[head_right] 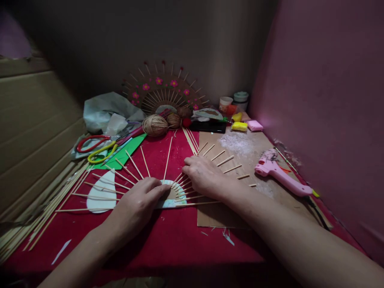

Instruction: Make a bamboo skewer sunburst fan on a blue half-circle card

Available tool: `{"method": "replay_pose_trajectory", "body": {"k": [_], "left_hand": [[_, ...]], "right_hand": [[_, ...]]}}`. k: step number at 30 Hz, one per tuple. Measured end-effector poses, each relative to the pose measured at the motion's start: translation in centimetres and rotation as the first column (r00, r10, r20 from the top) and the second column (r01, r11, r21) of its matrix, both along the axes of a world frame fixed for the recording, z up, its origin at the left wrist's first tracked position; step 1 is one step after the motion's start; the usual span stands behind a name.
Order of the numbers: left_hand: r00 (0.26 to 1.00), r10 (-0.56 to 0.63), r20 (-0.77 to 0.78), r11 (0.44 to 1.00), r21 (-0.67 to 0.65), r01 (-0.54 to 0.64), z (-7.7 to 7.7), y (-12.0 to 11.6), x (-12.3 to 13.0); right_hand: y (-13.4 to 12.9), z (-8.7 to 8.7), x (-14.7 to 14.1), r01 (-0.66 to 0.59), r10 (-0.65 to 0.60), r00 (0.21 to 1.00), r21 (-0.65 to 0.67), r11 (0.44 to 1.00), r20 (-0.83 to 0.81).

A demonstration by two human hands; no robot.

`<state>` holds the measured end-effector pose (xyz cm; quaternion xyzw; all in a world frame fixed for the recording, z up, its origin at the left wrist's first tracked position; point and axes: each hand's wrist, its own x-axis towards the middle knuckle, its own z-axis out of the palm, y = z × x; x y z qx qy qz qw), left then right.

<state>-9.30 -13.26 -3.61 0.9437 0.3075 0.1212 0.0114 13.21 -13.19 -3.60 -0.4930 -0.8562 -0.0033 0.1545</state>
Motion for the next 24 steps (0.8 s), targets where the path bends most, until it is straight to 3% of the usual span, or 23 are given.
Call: {"method": "replay_pose_trajectory", "body": {"k": [18,24], "left_hand": [[0.993,-0.118,0.025,0.977,0.181,0.111,-0.55,0.02,0.16],[0.988,-0.153,0.017,0.974,0.174,0.148,-0.32,0.15,0.17]], "right_hand": [[0.07,-0.55,-0.37,0.016,-0.015,1.0,0.025,1.0,-0.02],[0.15,-0.72,-0.33,0.01,-0.009,1.0,0.041,0.999,-0.024]]}}
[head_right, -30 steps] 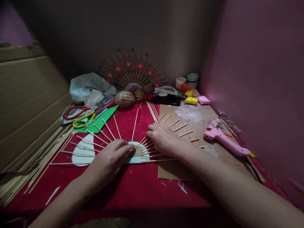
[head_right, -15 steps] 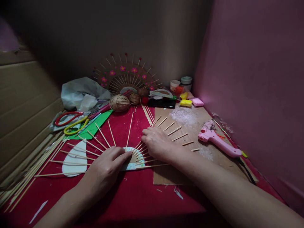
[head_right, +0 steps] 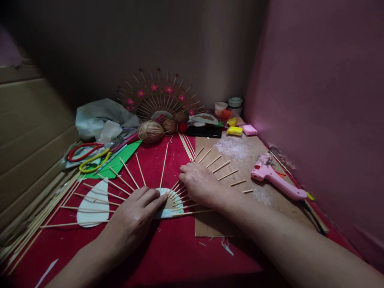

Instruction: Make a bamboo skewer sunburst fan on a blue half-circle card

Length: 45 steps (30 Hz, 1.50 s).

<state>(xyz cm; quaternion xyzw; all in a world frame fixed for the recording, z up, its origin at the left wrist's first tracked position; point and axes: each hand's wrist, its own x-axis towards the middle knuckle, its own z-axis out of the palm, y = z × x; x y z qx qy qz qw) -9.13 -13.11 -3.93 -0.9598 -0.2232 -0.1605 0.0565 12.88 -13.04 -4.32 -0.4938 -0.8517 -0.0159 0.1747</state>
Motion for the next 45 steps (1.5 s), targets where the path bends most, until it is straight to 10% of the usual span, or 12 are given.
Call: {"method": "replay_pose_trajectory", "body": {"k": [27,35,45], "left_hand": [[0.927,0.146,0.346,0.98,-0.18,-0.087,-0.2,-0.3,-0.5],[0.91,-0.07,0.409,0.988,-0.1,0.12,0.0,0.1,-1.2],[0.959,-0.074,0.274,0.994,-0.063,0.094,0.0,-1.8,-1.5]], "right_hand": [[0.1,1.8,1.8,0.027,-0.019,0.972,0.03,0.999,-0.236],[0.0,5.5,4.5,0.384,-0.124,0.641,0.176,0.906,-0.757],[0.0,4.1,3.6,0.229,-0.098,0.764,0.125,0.966,-0.638]]}}
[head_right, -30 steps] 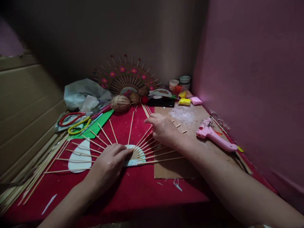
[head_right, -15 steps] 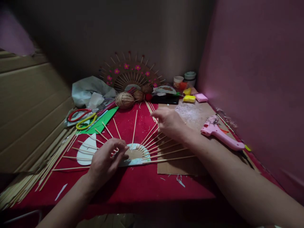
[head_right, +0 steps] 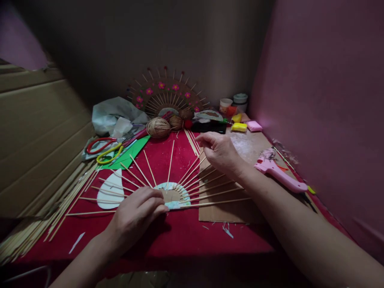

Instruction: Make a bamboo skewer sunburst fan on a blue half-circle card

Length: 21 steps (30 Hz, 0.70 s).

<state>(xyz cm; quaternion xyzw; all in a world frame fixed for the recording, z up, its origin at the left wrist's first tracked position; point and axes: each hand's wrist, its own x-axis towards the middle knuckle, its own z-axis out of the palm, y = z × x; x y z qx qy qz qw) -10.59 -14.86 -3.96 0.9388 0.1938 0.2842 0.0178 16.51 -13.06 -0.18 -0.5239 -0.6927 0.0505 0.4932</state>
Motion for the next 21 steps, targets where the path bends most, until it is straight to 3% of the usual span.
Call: {"method": "replay_pose_trajectory", "body": {"k": [3,6,9,13,17,21], "left_hand": [[0.999,0.025,0.029,1.0,-0.008,-0.025,-0.1,-0.3,-0.3],[0.999,0.014,0.048,0.999,-0.036,-0.013,0.7,-0.3,0.1],[0.998,-0.059,0.024,0.998,0.013,0.059,2.4,-0.5,1.8],[0.986,-0.153,-0.069,0.977,0.139,0.161,4.1,-0.4,4.9],[0.975,-0.169,-0.142,0.941,0.273,0.202,4.4,0.3,6.6],[0.978,-0.129,-0.162,0.934,0.311,0.175,4.7,1.9,6.2]], "right_hand": [[0.0,-0.1,0.0,-0.001,0.002,0.999,-0.014,1.0,0.05],[0.2,0.5,-0.2,0.12,-0.103,0.987,-0.138,0.983,0.125],[1.8,1.1,-0.8,0.229,-0.098,0.925,-0.335,0.914,0.366],[5.2,0.9,-2.4,0.31,0.007,0.832,-0.477,0.822,0.554],[7.5,0.2,-4.4,0.449,0.054,0.718,-0.521,0.726,0.694],[8.3,0.0,-5.4,0.492,0.093,0.659,-0.521,0.697,0.747]]}}
